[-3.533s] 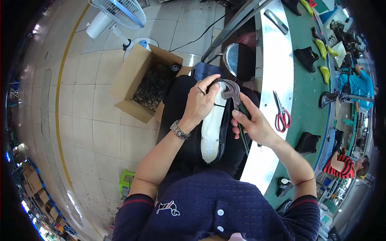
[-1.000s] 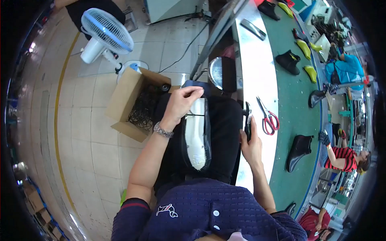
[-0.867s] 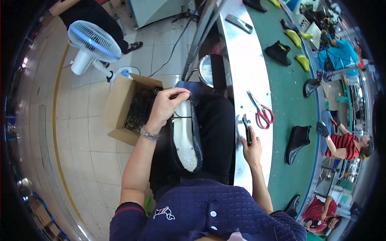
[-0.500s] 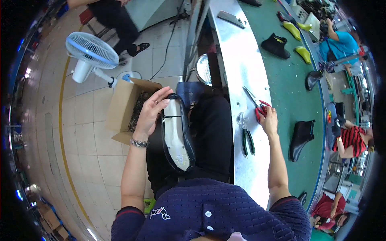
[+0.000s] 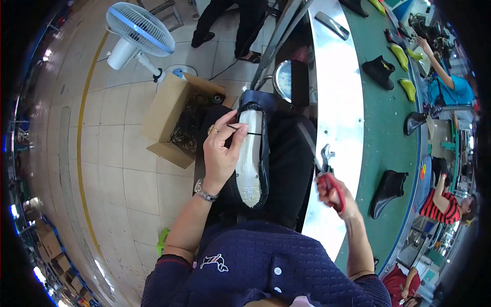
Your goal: Trimming excess material or thread from a shoe using scissors and pliers at an assembly line.
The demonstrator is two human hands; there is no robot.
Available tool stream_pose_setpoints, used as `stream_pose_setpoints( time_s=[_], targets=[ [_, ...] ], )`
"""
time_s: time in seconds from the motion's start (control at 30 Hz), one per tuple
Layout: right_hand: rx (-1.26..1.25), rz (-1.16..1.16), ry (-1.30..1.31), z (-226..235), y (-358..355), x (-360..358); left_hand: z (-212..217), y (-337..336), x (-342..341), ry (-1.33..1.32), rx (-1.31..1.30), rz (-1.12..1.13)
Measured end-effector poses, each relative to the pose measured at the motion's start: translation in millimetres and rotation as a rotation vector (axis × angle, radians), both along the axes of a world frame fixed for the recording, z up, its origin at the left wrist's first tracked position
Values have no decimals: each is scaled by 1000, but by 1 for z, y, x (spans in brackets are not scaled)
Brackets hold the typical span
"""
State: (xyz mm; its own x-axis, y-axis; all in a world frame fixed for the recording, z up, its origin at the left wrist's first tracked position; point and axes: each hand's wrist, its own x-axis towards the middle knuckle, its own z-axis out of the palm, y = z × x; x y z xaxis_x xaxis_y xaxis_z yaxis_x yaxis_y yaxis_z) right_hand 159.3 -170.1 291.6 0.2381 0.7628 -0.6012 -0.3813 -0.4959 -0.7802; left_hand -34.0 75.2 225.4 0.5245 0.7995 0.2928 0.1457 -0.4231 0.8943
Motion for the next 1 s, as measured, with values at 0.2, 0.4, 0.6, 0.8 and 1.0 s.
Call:
stream_pose_setpoints(
  time_s=[0.2,0.4,0.6,0.8,1.0],
  targets=[
    [-126,144,479,20,30,-66,-3,-13,8,30,56,178],
    [-111,137,356,26,66,-79,-9,-9,8,-1,135,162],
    [-138,10,113,-9,56,-111,-7,-10,10,20,290,135],
    [-180,44,-6,-14,56,-108,-1,-8,10,94,564,131],
    [-163,49,50,-13,58,-110,38,-13,3,-170,606,74]
  ],
)
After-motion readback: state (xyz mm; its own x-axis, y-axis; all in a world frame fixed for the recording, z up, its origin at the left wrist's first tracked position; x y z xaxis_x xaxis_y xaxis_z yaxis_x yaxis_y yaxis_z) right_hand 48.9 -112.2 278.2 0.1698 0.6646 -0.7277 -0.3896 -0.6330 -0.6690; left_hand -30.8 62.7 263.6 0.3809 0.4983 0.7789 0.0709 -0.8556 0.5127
